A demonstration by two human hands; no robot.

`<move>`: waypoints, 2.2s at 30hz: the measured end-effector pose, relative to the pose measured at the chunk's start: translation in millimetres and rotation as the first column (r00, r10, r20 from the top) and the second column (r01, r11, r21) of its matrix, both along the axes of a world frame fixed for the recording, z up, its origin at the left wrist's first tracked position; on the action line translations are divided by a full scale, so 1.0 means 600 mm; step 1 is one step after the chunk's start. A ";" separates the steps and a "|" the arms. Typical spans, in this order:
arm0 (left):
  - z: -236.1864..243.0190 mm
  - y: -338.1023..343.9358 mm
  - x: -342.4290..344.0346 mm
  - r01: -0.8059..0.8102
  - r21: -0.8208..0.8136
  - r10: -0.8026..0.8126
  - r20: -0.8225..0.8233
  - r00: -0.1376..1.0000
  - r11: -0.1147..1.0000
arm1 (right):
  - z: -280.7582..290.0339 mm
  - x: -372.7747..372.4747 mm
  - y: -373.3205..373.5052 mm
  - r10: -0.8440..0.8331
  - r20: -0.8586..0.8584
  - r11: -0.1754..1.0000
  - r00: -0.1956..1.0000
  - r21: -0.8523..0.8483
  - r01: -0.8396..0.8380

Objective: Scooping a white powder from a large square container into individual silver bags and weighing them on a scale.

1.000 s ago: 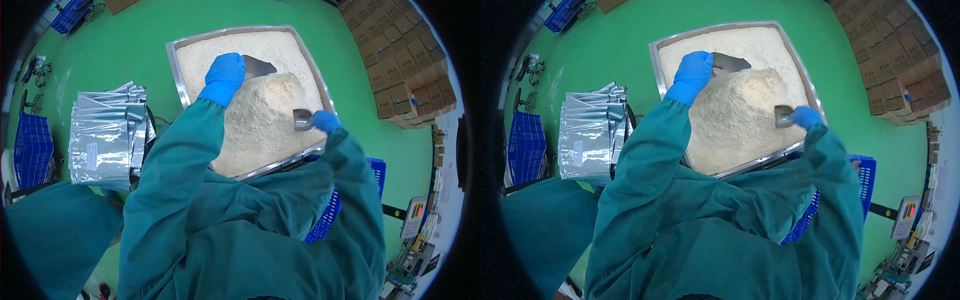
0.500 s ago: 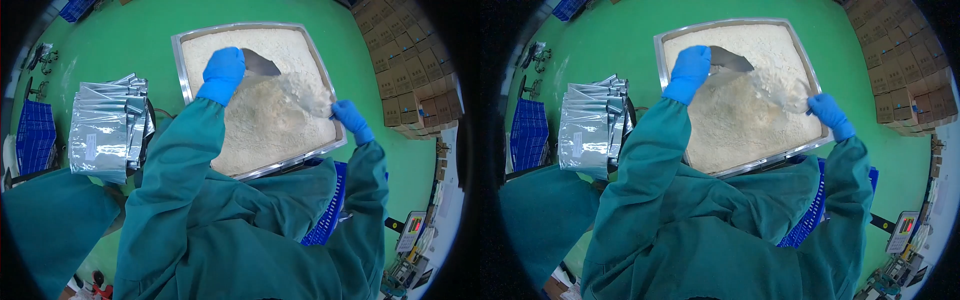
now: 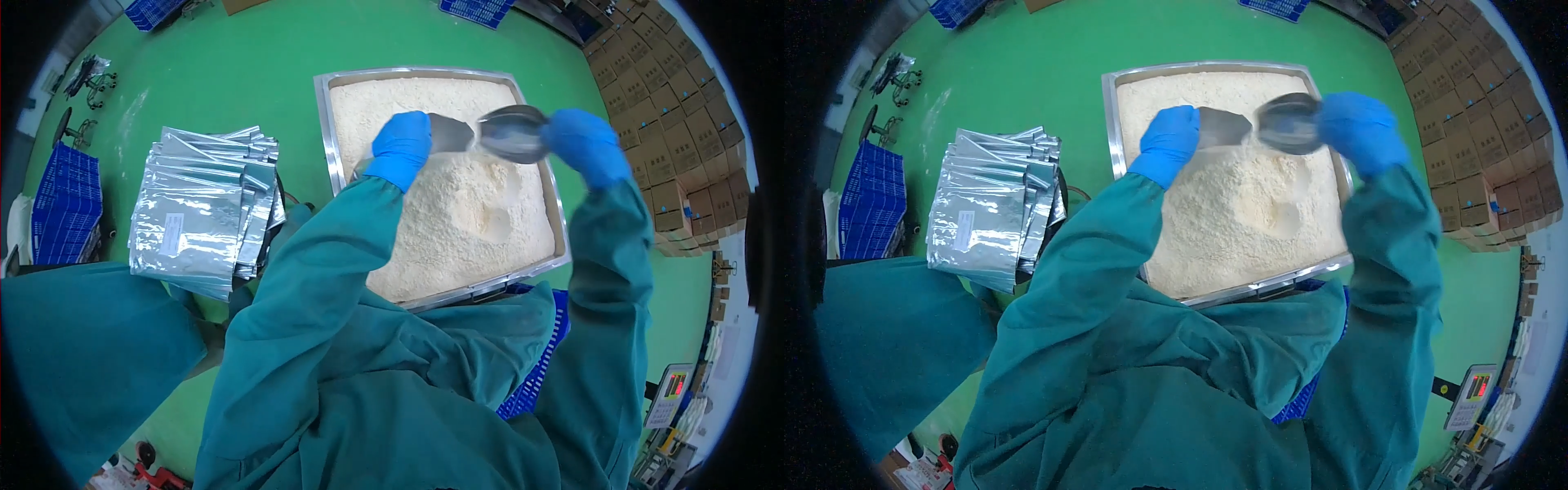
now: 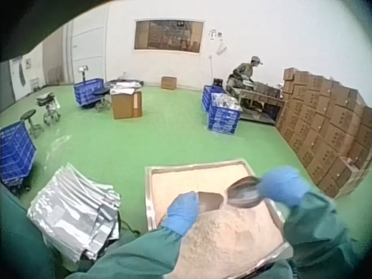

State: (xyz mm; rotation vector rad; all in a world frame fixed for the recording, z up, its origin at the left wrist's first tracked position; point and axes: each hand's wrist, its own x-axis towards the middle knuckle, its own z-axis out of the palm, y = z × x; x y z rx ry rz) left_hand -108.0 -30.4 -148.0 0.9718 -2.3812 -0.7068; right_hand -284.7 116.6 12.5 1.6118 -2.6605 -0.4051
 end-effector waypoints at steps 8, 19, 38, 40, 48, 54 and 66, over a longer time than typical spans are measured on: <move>-0.013 -0.002 0.016 -0.044 -0.003 0.043 -0.156 0.987 0.999 | -0.338 -0.108 0.169 0.027 0.064 0.899 0.998 0.434 -0.052; -0.009 -0.013 0.012 -0.122 -0.092 0.103 -0.184 0.977 0.988 | -0.315 -0.073 0.217 -0.250 0.648 0.956 0.720 0.048 0.289; -0.011 0.003 0.007 -0.132 0.087 0.136 -0.033 0.990 0.987 | 0.014 0.011 -0.004 0.067 0.207 0.995 0.976 -0.086 -0.050; -0.010 0.001 0.006 -0.125 0.072 0.128 -0.033 0.991 0.990 | 0.008 -0.033 0.011 -0.062 0.154 0.993 0.986 0.110 0.045; 0.024 0.036 0.038 -0.232 -0.032 0.233 0.239 0.943 0.972 | -0.240 0.009 -0.091 -0.030 0.756 0.958 0.654 -0.166 0.236; 0.166 -0.082 0.126 0.012 0.399 -0.177 0.378 0.909 0.917 | -0.153 0.004 -0.122 0.130 0.722 0.949 0.680 -0.288 0.125; 0.368 -0.020 0.025 0.394 0.087 -0.396 0.375 0.838 0.915 | 0.046 0.018 0.048 0.028 0.695 0.828 0.719 -0.420 0.373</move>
